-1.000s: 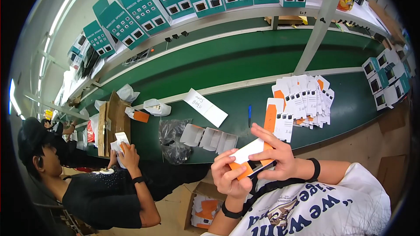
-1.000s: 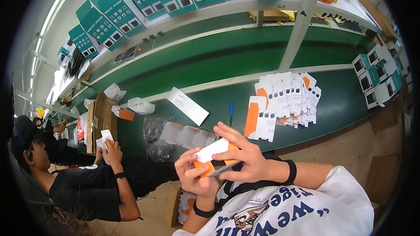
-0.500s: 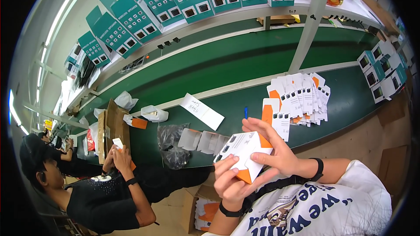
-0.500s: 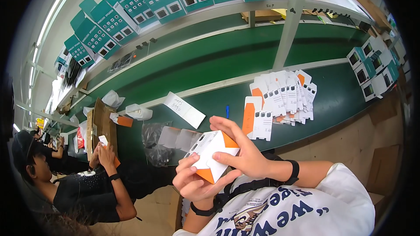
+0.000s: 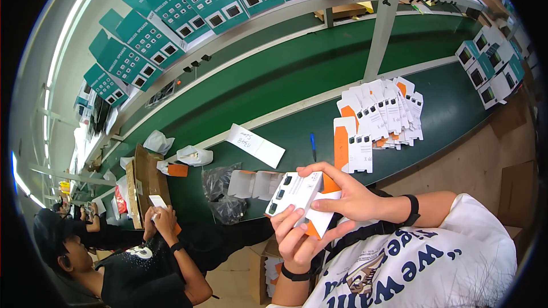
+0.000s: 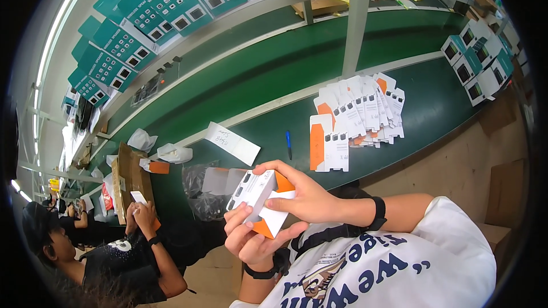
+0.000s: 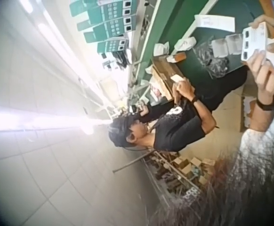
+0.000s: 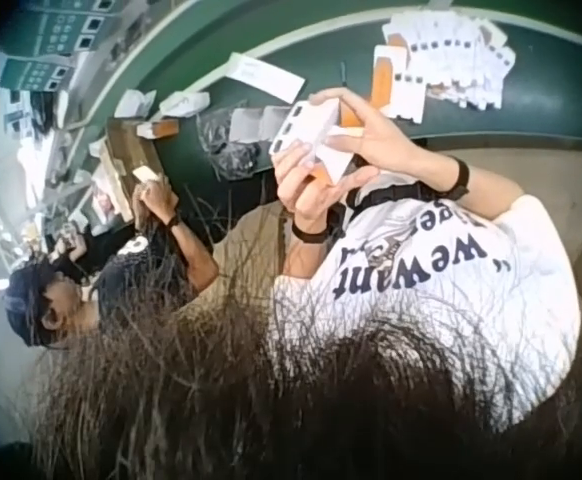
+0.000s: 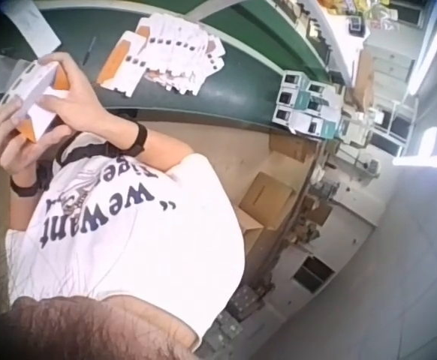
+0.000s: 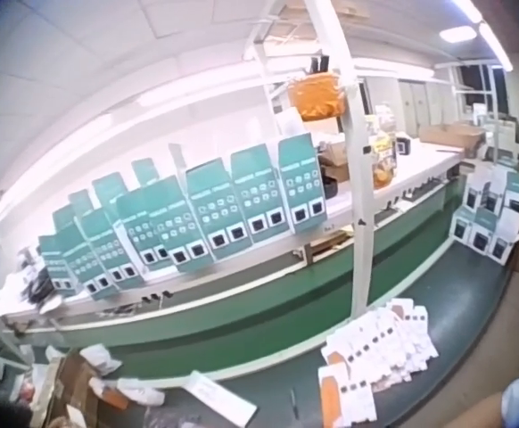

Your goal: The person picks up a stack of flat cardboard boxes from a carton, carries them to a workbench, and writes on each one with a pen. They then fold the boxes into shape and place them on the workbench.

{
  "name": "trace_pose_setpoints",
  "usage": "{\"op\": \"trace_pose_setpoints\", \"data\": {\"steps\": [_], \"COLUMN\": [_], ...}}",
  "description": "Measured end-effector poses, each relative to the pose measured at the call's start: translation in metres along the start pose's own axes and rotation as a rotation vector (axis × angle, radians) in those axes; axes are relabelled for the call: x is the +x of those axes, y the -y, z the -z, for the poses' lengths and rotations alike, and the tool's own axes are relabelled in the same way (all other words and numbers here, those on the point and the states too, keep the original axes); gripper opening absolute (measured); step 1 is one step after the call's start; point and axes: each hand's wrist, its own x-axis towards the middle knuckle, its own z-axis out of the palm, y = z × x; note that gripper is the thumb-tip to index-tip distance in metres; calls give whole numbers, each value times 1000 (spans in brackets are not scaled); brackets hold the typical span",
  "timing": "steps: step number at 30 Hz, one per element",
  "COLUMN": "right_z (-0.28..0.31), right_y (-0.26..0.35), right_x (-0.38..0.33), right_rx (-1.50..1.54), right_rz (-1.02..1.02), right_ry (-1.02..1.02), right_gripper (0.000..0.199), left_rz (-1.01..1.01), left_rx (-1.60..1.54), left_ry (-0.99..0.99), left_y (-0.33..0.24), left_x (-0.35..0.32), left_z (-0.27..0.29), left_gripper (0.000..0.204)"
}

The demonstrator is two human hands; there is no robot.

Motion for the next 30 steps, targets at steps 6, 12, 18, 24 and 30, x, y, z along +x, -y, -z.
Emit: {"op": "trace_pose_setpoints", "data": {"steps": [6, 12, 18, 24, 30], "right_z": [7, 9, 22, 45, 121], "right_y": [-1, -4, -9, -22, -70], "right_x": [1, 0, 3, 5, 3], "right_rx": [51, -95, -63, -335, -580], "right_rz": [-29, 6, 78, 453, -10], "right_ry": [40, 24, 42, 233, -182], "right_gripper": [62, 65, 54, 52, 55], "left_rz": [-3, -29, 23, 1359, 1095], "left_rx": [-23, -35, 120, -1157, -732], "left_ry": [-16, 4, -128, -259, -238], "left_y": [6, 6, 15, 20, 41], "left_x": [-3, -11, -14, -10, -83], "left_z": [0, -5, -13, -15, -34], "left_gripper": [80, 78, 91, 77, 101]}}
